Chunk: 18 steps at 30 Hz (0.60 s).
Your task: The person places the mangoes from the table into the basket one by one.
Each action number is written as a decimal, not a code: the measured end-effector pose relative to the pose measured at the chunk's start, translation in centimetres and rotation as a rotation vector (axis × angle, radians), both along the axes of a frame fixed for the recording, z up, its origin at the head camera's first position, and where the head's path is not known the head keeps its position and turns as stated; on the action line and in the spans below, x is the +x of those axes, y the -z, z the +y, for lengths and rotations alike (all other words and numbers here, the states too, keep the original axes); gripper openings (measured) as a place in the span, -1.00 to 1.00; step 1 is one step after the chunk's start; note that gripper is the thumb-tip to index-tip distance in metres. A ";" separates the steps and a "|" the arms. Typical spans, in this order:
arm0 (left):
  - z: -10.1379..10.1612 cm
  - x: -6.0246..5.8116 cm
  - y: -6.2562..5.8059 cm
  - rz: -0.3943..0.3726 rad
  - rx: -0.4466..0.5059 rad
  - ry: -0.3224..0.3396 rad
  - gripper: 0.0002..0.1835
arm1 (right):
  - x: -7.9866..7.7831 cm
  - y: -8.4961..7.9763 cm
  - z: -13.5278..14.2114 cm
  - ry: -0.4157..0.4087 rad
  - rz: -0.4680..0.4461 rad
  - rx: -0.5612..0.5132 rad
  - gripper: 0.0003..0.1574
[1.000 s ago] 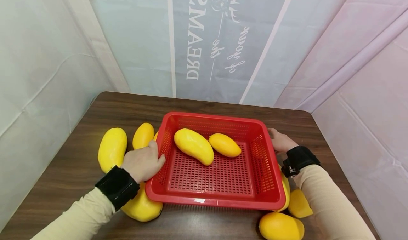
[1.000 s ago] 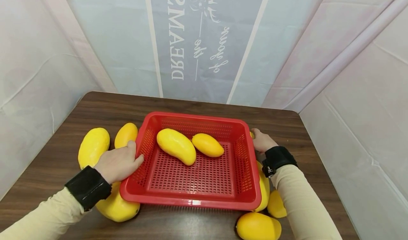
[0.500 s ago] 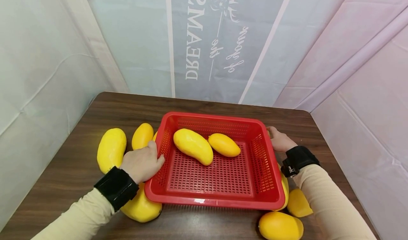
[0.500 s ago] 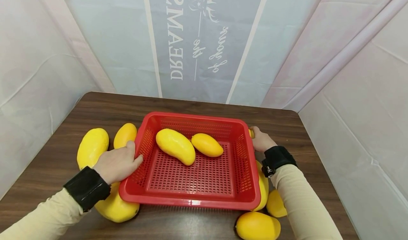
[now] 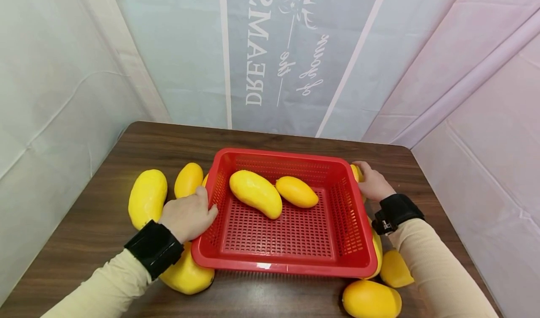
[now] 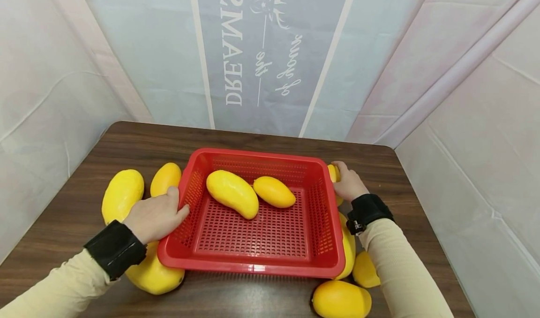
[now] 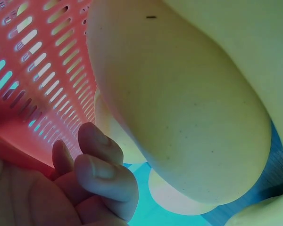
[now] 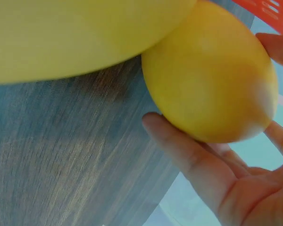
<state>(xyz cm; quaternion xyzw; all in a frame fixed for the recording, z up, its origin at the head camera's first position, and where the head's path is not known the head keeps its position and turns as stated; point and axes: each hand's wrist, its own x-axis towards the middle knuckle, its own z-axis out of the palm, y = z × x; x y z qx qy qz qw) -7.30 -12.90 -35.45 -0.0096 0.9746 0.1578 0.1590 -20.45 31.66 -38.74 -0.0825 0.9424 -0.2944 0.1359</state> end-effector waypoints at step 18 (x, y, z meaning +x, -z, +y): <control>-0.1 -0.1 0.2 0.018 -0.015 0.006 -0.61 | 0.6 -2.0 0.3 0.119 0.011 0.029 0.07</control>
